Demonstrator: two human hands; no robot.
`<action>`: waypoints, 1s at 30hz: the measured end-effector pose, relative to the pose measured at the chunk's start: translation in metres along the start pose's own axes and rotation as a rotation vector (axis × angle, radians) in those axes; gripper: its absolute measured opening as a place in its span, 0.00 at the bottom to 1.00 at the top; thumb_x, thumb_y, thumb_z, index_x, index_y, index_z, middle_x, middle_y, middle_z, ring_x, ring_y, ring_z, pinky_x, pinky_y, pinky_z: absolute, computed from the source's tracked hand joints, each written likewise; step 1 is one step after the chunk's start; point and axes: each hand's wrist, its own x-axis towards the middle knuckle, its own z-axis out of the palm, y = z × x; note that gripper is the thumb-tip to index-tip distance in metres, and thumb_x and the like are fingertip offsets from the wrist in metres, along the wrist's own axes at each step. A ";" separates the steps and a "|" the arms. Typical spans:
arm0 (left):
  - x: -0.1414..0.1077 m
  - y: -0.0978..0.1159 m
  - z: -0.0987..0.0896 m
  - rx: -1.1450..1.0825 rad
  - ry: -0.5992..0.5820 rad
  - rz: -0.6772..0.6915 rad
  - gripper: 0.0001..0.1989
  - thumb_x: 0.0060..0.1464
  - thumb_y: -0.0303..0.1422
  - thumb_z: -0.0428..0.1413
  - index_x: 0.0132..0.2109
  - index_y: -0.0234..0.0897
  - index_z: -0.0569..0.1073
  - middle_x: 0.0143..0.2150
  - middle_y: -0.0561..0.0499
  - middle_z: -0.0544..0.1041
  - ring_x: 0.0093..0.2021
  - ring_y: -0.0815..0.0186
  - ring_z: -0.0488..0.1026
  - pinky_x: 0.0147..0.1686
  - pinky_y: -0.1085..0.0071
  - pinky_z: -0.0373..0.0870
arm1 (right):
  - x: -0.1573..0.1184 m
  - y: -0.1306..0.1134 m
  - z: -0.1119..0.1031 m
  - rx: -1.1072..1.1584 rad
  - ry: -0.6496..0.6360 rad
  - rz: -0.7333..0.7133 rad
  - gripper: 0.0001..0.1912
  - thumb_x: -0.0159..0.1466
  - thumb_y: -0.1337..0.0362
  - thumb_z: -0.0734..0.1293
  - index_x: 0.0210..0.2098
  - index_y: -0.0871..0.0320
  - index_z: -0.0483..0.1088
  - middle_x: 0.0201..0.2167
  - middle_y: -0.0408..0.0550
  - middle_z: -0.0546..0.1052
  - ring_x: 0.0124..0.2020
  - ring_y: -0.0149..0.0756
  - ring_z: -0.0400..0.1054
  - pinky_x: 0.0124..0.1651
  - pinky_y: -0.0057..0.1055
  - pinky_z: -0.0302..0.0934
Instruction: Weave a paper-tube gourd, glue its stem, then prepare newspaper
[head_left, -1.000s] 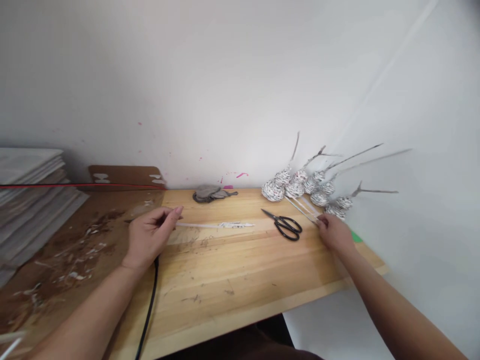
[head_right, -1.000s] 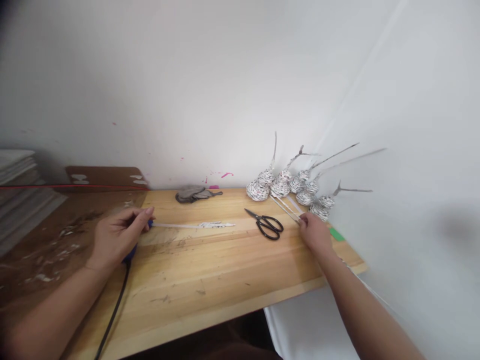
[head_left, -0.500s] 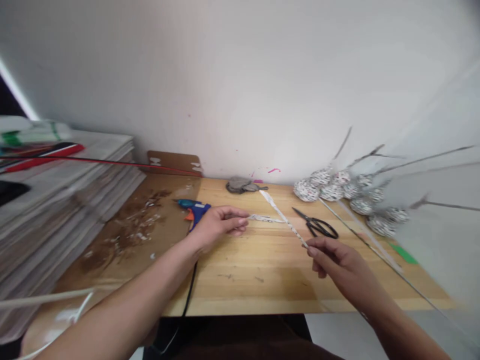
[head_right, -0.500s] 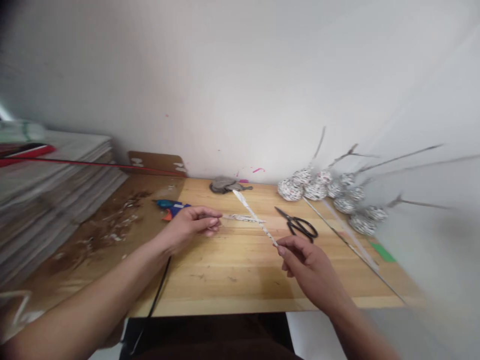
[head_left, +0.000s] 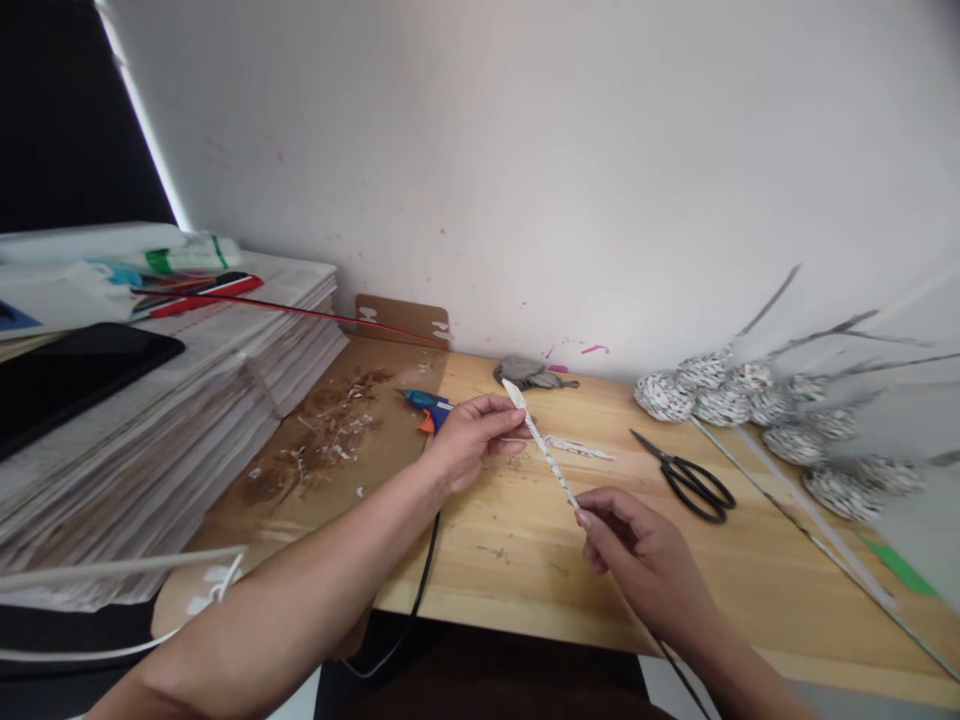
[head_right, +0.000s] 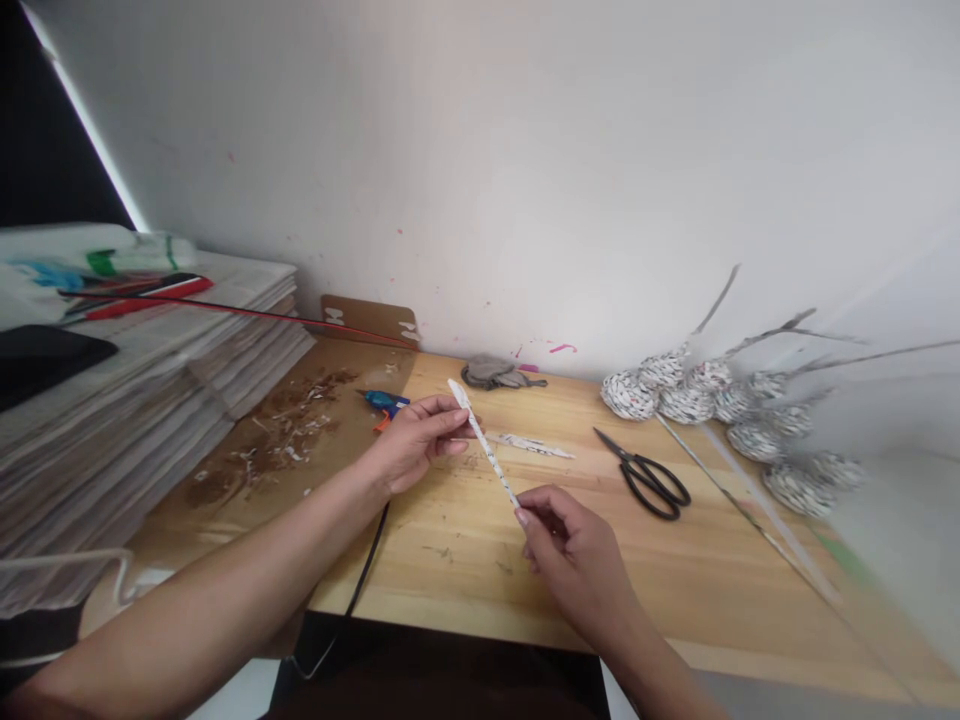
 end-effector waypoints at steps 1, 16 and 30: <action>-0.001 0.000 0.001 -0.006 -0.010 -0.002 0.13 0.45 0.31 0.72 0.35 0.32 0.77 0.33 0.47 0.83 0.33 0.68 0.82 0.28 0.80 0.78 | -0.001 0.001 0.002 0.005 -0.004 0.004 0.14 0.67 0.49 0.65 0.41 0.53 0.73 0.21 0.41 0.74 0.23 0.36 0.70 0.29 0.32 0.67; -0.001 0.004 0.004 -0.076 -0.054 -0.001 0.04 0.54 0.26 0.65 0.36 0.30 0.77 0.32 0.47 0.82 0.32 0.69 0.81 0.33 0.80 0.78 | 0.001 0.120 -0.177 -0.764 0.664 0.193 0.09 0.51 0.47 0.64 0.24 0.42 0.65 0.28 0.62 0.74 0.40 0.68 0.73 0.42 0.64 0.61; 0.002 0.005 -0.001 -0.123 -0.035 0.005 0.06 0.54 0.23 0.65 0.40 0.29 0.77 0.35 0.46 0.82 0.34 0.67 0.82 0.34 0.78 0.80 | 0.041 0.130 -0.213 -0.767 0.505 0.262 0.08 0.52 0.57 0.66 0.17 0.47 0.70 0.19 0.54 0.75 0.20 0.54 0.70 0.27 0.46 0.58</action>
